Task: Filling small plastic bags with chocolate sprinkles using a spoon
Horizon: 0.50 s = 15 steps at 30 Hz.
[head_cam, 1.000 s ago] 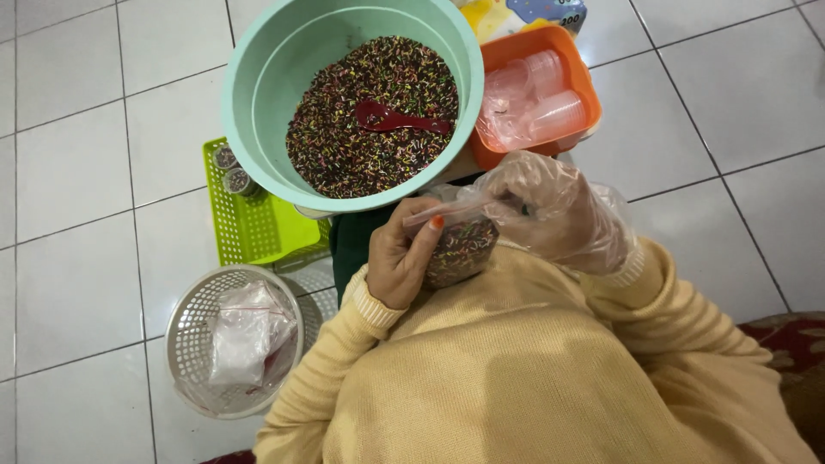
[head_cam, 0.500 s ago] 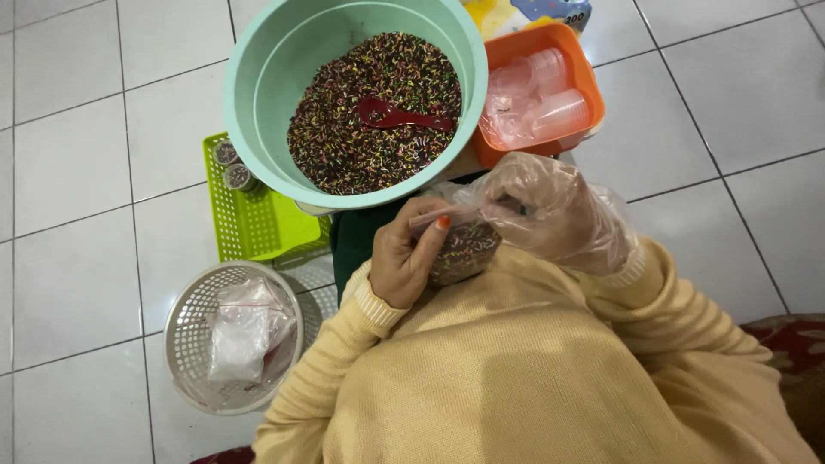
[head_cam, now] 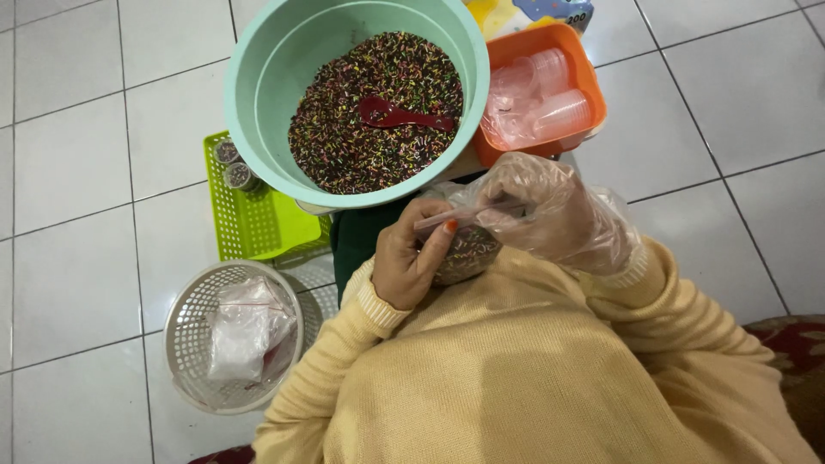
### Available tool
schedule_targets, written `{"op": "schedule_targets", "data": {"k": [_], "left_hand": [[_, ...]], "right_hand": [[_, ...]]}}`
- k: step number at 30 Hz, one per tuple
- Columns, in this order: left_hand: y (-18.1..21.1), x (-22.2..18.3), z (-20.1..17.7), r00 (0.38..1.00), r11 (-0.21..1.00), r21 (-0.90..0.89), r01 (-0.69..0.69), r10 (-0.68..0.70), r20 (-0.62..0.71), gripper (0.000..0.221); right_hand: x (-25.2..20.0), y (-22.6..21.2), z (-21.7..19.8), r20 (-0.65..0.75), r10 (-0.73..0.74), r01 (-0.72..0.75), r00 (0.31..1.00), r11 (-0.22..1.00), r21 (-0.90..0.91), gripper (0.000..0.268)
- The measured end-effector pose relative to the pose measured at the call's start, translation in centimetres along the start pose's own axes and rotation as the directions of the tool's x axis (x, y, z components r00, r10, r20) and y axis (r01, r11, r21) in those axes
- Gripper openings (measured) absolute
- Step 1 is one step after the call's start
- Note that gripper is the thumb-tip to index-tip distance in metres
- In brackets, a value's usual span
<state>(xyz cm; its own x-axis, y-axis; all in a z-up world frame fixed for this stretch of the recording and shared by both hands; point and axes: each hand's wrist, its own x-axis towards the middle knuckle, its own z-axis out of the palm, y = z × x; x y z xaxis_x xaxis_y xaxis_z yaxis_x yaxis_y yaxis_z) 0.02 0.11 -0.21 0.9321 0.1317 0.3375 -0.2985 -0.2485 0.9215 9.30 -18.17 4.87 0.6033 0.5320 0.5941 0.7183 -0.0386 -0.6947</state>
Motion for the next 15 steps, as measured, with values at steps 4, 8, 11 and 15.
{"op": "schedule_targets", "data": {"k": [4, 8, 11, 15], "left_hand": [[0.1, 0.0, 0.2, 1.0, 1.0, 0.006, -0.004, 0.005, -0.012, 0.011], [-0.4, -0.3, 0.3, 1.0, 1.0, 0.001, 0.027, -0.027, -0.014, 0.012], [-0.6, -0.4, 0.3, 0.999, 0.999, 0.013, 0.035, -0.035, -0.009, 0.012], [-0.7, -0.4, 0.3, 1.0, 1.0, -0.016, 0.015, -0.015, -0.013, 0.011]], "right_hand": [[-0.1, 0.3, -0.3, 0.03, 0.036, -0.037, 0.999, 0.999, 0.029, 0.014], [-0.1, 0.5, -0.5, 0.036, 0.026, -0.026, 0.999, 1.0, 0.007, 0.012], [-0.1, 0.5, -0.6, 0.041, 0.044, -0.044, 0.998, 0.999, 0.009, 0.012], [-0.4, 0.5, -0.6, 0.03, 0.064, -0.064, 0.998, 0.998, 0.022, 0.013]]}}
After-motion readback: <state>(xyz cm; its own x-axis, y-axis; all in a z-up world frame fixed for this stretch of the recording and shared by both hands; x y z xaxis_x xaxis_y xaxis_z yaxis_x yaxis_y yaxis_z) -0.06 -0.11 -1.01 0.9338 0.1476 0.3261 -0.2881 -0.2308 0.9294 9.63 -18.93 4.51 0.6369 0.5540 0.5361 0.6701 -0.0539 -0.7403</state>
